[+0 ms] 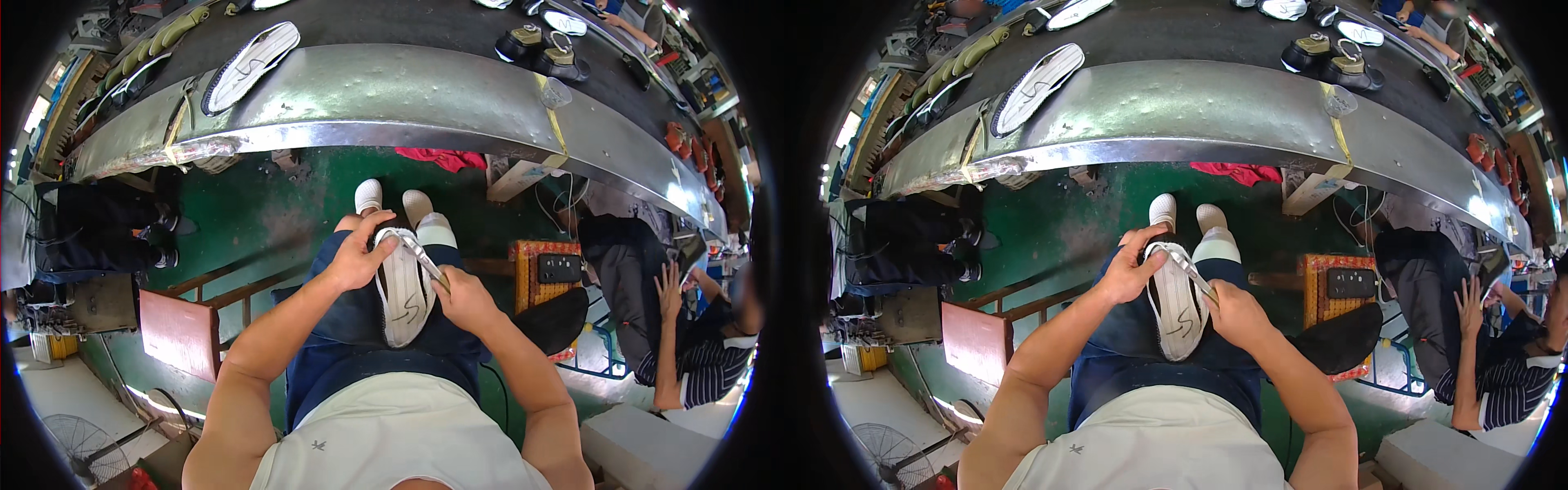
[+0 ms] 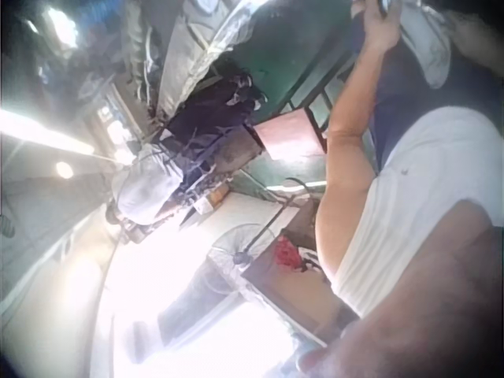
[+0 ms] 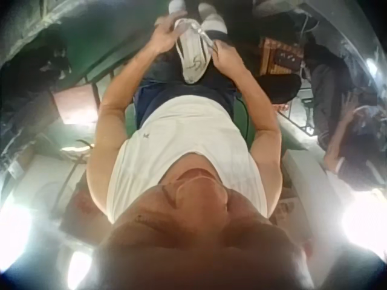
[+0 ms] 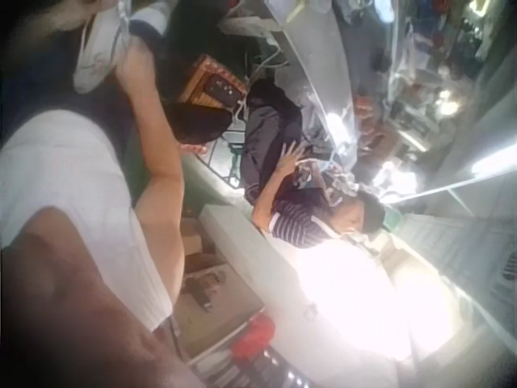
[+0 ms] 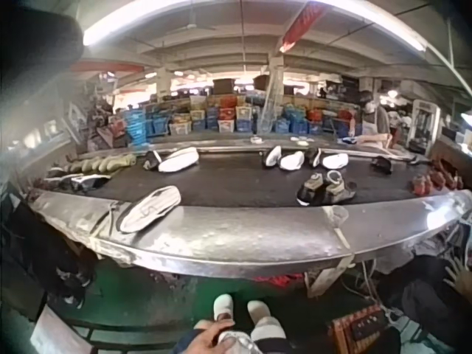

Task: Manually assemble shoe components by pulling material and using tools to secure the upper to the lasting board.

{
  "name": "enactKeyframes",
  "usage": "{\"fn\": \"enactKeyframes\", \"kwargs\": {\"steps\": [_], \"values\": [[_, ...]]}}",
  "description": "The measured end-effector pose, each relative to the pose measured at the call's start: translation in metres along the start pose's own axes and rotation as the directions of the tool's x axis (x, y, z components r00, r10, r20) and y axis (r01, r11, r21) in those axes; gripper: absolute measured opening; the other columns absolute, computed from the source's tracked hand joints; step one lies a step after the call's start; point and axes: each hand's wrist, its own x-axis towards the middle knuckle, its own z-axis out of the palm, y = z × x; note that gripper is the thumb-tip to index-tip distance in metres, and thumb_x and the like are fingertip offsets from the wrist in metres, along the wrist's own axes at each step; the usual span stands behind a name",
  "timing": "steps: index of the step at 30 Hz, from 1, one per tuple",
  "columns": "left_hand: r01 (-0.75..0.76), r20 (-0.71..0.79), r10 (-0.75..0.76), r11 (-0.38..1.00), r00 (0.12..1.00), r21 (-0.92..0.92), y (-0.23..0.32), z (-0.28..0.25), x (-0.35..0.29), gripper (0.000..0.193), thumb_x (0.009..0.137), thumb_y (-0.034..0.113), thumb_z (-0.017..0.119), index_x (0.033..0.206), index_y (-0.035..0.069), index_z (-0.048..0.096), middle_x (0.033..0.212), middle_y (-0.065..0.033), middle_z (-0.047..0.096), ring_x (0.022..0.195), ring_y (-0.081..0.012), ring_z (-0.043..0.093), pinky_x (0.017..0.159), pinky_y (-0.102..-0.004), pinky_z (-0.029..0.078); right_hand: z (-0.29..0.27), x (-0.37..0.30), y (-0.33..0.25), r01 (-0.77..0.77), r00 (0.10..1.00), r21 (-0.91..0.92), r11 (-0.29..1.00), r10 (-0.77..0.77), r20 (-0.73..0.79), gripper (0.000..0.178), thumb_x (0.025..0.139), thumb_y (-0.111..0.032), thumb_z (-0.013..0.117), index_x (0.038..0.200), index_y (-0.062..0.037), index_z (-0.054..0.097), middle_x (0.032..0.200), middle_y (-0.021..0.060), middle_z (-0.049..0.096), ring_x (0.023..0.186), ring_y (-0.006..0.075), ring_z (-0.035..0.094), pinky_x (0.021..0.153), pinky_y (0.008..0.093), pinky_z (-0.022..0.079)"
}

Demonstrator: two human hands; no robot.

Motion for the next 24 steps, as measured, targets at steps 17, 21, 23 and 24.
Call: {"fn": "enactKeyframes", "kwargs": {"steps": [17, 21, 23, 24], "values": [[0.154, 0.096, -0.127, 0.918, 0.987, -0.365, 0.008, -0.007, -0.013, 0.057, 0.098, 0.012, 0.069, 0.149, 0.010, 0.046, 0.131, -0.0065, 0.058, 0.122, -0.0164, 0.053, 0.106, -0.0319, 0.043, -0.002, -0.011, -0.024, 0.068, 0.996, -0.279, 0.958, -0.083, -0.045, 0.026, 0.095, -0.015, 0.063, 0.114, 0.0017, 0.057, 0.098, 0.0216, 0.067, 0.086, 0.0410, 0.068, 0.073, 0.0484, 0.056], [0.056, 0.037, -0.050, 0.978, 0.998, -0.199, 0.026, -0.013, -0.013, 0.059, 0.096, 0.010, 0.071, 0.149, 0.011, 0.046, 0.132, -0.0100, 0.057, 0.120, -0.0194, 0.055, 0.105, -0.0331, 0.044, -0.022, -0.023, -0.029, 0.067, 0.998, -0.137, 0.988, -0.064, 0.025, 0.038, 0.094, -0.018, 0.066, 0.125, 0.0019, 0.057, 0.099, 0.0221, 0.067, 0.090, 0.0423, 0.067, 0.079, 0.0464, 0.055], [-0.021, -0.010, 0.020, 0.987, 1.000, -0.157, 0.026, -0.019, -0.020, 0.070, 0.093, 0.005, 0.072, 0.153, 0.009, 0.037, 0.138, -0.0128, 0.050, 0.125, -0.0234, 0.053, 0.108, -0.0360, 0.042, -0.034, -0.038, -0.037, 0.085, 0.996, 0.010, 0.996, -0.085, 0.036, 0.043, 0.093, -0.019, 0.068, 0.129, 0.0019, 0.057, 0.100, 0.0217, 0.066, 0.092, 0.0421, 0.067, 0.081, 0.0452, 0.055], [-0.093, -0.049, 0.088, 0.990, 0.995, -0.110, 0.026, -0.021, -0.027, 0.082, 0.090, 0.000, 0.073, 0.158, 0.007, 0.028, 0.145, -0.0157, 0.044, 0.130, -0.0274, 0.051, 0.111, -0.0389, 0.040, -0.041, -0.048, -0.043, 0.234, 0.972, -0.107, 0.966, -0.230, 0.047, 0.048, 0.092, -0.021, 0.070, 0.132, 0.0024, 0.057, 0.101, 0.0211, 0.066, 0.093, 0.0413, 0.067, 0.083, 0.0441, 0.054]]}}
